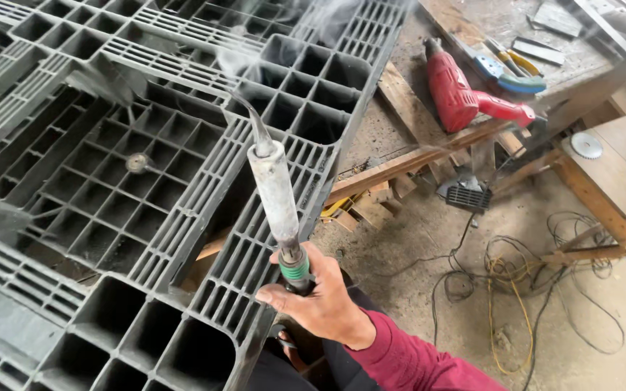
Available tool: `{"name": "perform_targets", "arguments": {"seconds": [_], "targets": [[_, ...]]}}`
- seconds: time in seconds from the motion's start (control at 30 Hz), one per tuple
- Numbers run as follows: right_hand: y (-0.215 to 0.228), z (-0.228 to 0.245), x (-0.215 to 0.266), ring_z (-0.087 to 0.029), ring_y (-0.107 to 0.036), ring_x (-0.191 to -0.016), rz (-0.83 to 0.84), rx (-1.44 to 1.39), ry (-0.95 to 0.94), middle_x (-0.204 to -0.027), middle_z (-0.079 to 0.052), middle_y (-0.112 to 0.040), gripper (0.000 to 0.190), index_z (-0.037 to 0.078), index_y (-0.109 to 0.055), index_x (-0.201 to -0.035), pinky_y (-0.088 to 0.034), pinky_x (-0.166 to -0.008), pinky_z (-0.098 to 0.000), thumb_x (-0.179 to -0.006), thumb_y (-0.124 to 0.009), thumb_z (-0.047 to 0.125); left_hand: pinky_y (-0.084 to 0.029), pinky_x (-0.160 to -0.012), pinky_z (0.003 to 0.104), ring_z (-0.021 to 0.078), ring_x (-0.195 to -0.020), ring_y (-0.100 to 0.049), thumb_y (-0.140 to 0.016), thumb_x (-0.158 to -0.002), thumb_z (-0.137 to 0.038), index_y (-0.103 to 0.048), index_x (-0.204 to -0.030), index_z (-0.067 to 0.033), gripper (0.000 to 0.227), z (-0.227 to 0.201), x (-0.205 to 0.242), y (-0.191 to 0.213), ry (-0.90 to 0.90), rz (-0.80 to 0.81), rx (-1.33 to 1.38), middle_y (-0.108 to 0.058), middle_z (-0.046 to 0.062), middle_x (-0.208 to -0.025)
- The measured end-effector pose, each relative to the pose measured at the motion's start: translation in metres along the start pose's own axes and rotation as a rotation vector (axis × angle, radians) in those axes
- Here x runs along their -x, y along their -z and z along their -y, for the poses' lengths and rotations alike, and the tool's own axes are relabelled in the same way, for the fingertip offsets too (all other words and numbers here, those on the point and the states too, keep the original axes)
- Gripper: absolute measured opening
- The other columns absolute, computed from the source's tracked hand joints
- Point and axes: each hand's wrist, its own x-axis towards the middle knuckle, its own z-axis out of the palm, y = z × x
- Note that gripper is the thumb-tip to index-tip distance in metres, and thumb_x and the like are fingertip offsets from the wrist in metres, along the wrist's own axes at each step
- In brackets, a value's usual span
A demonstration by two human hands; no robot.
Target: The person uses a soldering iron to melt and fuse the corner of a gray plastic crate. They hold the crate steady with one hand while applying the hot tip to the seam with the other, generating smoke. The person then lifts the crate to inspect the work.
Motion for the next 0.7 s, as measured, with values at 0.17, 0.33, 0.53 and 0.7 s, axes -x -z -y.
{"name": "perform_targets", "arguments": {"seconds": [0.17,0.33,0.53,0.7], "targets": [[-0.002,0.007,0.006,-0.005,-0.068,-0.072,0.062,-0.169,-0.040,-0.080,0.001,-0.067,0.041,-0.001,-0.061,-0.120,-0.055,-0.069,-0.0246,-0.088,-0.086,0.005,-0.048,-0.112,0.053,0.0339,-0.132,-0.058,-0.046,-0.102,-0.049,-0.045,-0.151,-0.0092,0.062,0.019,0.023,0.002,0.043,-0.007,0.012,-0.055,0.012,-0.149],[0.002,0.014,0.001,-0.008,-0.067,-0.084,0.036,-0.135,0.185,-0.093,-0.005,-0.070,0.041,-0.003,-0.061,-0.123,-0.054,-0.078,-0.0252,-0.090,-0.086,0.000,-0.047,-0.112,0.053,0.0338,-0.132,-0.057,-0.046,-0.102,-0.050,-0.045,-0.151,-0.0097,0.064,0.013,0.042,0.005,0.052,0.011,-0.003,-0.055,0.012,-0.149],[0.028,0.034,-0.013,-0.007,-0.067,-0.085,-0.129,-0.112,-0.071,-0.104,0.000,-0.065,0.040,-0.002,-0.063,-0.117,-0.060,-0.072,-0.0261,-0.081,-0.081,-0.002,-0.047,-0.112,0.053,0.0337,-0.133,-0.057,-0.045,-0.101,-0.053,-0.044,-0.151,-0.0102,0.066,0.006,0.069,0.003,0.023,0.012,0.039,-0.054,0.011,-0.150],[0.040,0.026,-0.031,-0.003,-0.058,-0.064,-0.129,-0.160,-0.174,-0.080,0.002,-0.067,0.039,-0.001,-0.062,-0.120,-0.047,-0.058,-0.0215,-0.084,-0.079,-0.003,-0.047,-0.111,0.053,0.0336,-0.133,-0.057,-0.045,-0.100,-0.054,-0.044,-0.152,-0.0107,0.068,0.005,0.067,-0.009,0.055,0.058,0.062,-0.054,0.011,-0.150]]}}
